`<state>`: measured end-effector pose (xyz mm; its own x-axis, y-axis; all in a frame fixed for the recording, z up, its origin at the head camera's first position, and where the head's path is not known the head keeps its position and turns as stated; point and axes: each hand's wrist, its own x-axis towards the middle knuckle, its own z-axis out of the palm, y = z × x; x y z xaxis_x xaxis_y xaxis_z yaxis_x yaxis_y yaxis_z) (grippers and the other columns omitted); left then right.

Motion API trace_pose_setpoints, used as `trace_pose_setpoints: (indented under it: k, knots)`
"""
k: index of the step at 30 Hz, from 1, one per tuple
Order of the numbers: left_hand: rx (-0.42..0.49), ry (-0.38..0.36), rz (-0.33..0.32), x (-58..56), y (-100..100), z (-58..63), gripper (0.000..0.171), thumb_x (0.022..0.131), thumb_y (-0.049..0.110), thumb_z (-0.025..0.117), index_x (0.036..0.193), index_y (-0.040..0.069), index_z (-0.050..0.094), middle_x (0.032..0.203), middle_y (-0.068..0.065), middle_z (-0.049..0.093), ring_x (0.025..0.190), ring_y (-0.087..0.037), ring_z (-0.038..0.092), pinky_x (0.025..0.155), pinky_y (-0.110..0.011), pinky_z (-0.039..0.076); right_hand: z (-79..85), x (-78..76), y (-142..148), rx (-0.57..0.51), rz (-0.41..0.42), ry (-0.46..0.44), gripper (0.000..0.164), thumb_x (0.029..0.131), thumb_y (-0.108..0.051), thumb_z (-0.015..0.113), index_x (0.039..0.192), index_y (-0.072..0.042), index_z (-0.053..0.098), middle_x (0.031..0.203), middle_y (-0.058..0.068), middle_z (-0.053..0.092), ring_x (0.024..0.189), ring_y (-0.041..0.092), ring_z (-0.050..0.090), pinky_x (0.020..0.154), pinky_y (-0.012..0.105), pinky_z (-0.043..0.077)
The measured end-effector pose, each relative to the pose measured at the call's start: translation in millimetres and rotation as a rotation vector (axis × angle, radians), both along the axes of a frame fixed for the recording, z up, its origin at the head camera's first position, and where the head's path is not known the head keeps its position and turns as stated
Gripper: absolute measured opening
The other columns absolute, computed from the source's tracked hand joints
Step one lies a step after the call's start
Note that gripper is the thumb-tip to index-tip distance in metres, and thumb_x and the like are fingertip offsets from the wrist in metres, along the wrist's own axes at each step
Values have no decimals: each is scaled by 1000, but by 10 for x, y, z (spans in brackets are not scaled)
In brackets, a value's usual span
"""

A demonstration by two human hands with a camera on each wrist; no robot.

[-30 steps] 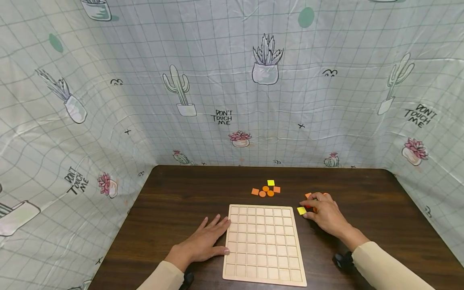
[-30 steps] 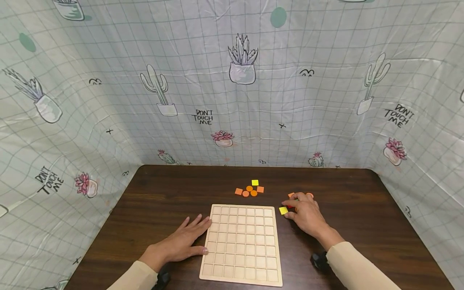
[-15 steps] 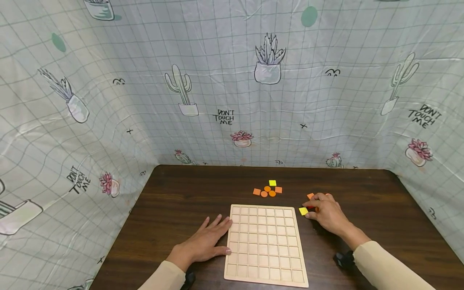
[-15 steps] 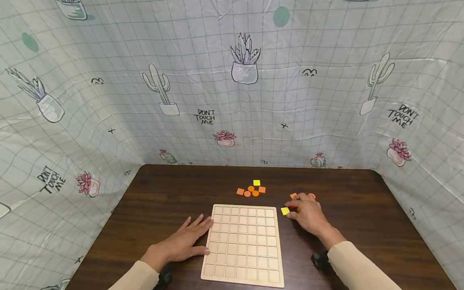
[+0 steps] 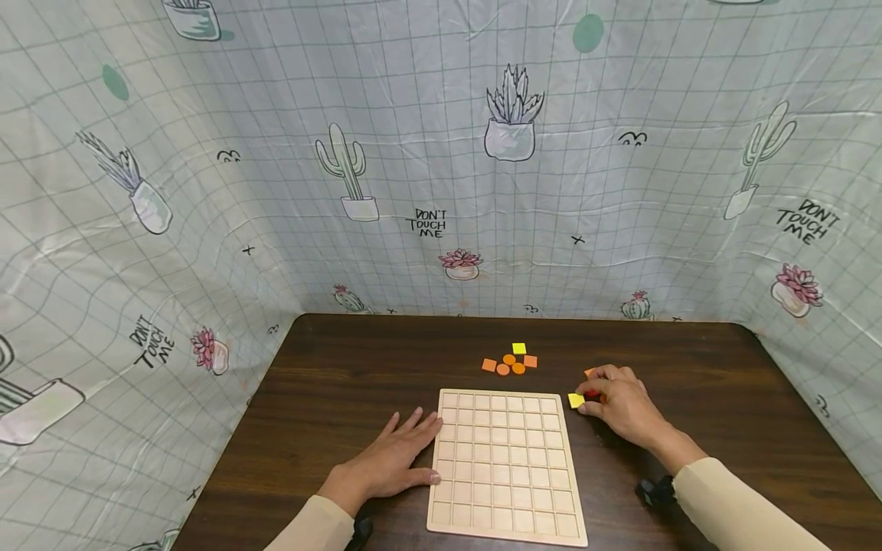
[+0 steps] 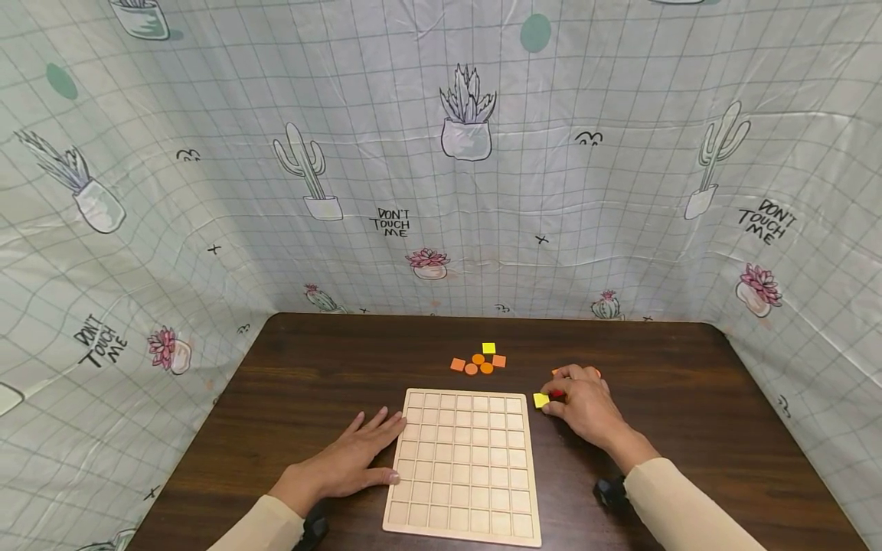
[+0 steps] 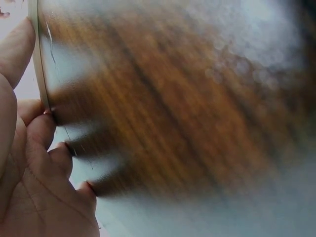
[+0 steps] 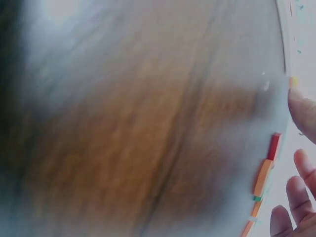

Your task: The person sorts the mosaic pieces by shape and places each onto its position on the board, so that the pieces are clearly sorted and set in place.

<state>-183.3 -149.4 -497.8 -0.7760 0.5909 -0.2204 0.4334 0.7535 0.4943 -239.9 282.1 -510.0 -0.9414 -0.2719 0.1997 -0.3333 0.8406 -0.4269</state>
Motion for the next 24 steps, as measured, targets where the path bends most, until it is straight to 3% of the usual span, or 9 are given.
trace_pose_setpoints:
  k: [3,7,8,12,24]
  knots:
    - [-1,1,0,3,5,2,88,100,54,66,169,14,28,176,-3,25,165,-29,15,133,-60,7,28,14,-28,-42,-12,-24,22,92,-23,84,112,-16,80,128,16,69,116,42,60,96,65,45]
    - [-1,1,-1,3,3,2,87,100,53,66,169,13,28,175,-3,25,165,-30,15,133,-60,7,66,29,-114,-130,-62,-105,27,97,-23,79,121,-12,75,112,7,75,96,25,70,79,46,57]
    - [0,1,-1,1,3,0,87,100,53,65,169,13,28,175,-3,25,165,-30,15,133,-60,7,76,33,-140,-158,-76,-123,28,98,-23,78,123,-11,73,108,5,75,91,21,69,73,41,57]
    - [5,2,0,-7,2,-10,87,101,53,65,169,13,29,175,-3,25,165,-30,16,132,-60,7,100,50,-236,-269,-114,-156,29,99,-19,76,125,-7,71,103,4,75,89,17,69,71,32,56]
    - [10,14,0,-6,4,-23,86,101,52,65,168,12,30,175,-4,27,164,-30,16,132,-61,8,133,109,-492,-519,-137,-241,29,100,-14,74,127,-4,69,100,10,73,81,19,59,63,26,48]
